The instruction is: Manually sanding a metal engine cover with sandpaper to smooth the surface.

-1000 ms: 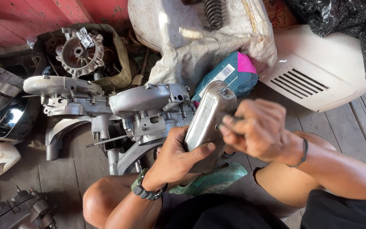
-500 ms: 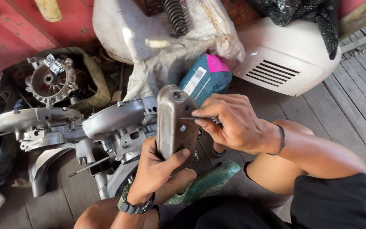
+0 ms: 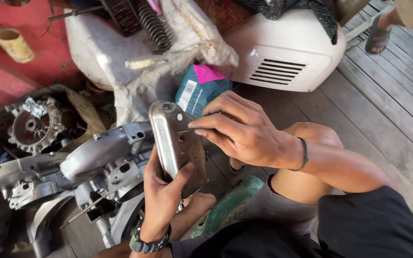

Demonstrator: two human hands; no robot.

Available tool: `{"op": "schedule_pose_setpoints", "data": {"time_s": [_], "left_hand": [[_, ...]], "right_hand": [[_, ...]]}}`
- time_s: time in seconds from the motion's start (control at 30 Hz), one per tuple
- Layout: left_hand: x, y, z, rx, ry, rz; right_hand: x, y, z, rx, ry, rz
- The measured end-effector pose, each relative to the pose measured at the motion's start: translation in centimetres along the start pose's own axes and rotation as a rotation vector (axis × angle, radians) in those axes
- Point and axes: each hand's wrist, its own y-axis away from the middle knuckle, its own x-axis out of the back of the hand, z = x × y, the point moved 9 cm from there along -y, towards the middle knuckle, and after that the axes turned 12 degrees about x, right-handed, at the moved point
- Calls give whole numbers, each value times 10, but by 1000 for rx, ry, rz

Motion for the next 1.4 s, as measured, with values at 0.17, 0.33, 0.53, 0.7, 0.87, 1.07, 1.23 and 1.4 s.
{"op": "schedule_pose_setpoints", "data": {"time_s": [0.17, 0.33, 0.53, 0.7, 0.87, 1.07, 1.23, 1.4], "left_hand": [[-23, -4, -16, 43, 269, -68], [-57, -1, -34, 168, 583, -145], [-94, -7, -37, 110, 677, -299], [-120, -12, -60, 215, 679, -388], [-132, -15, -83, 290, 620, -376], [-141, -8, -90, 339, 619, -436], [-135, -5, -89, 303, 644, -437], [-120, -4, -101, 296, 584, -350]], "right_hand": [[18, 14, -2, -7, 50, 8], [44, 26, -6, -6, 64, 38], [76, 39, -27, 29, 264, 21], [87, 75, -27, -106, 334, 41], [100, 94, -30, -178, 327, 86], [102, 103, -25, -263, 282, 159], [89, 112, -30, -287, 254, 159], [77, 116, -32, -308, 312, 159]]}}
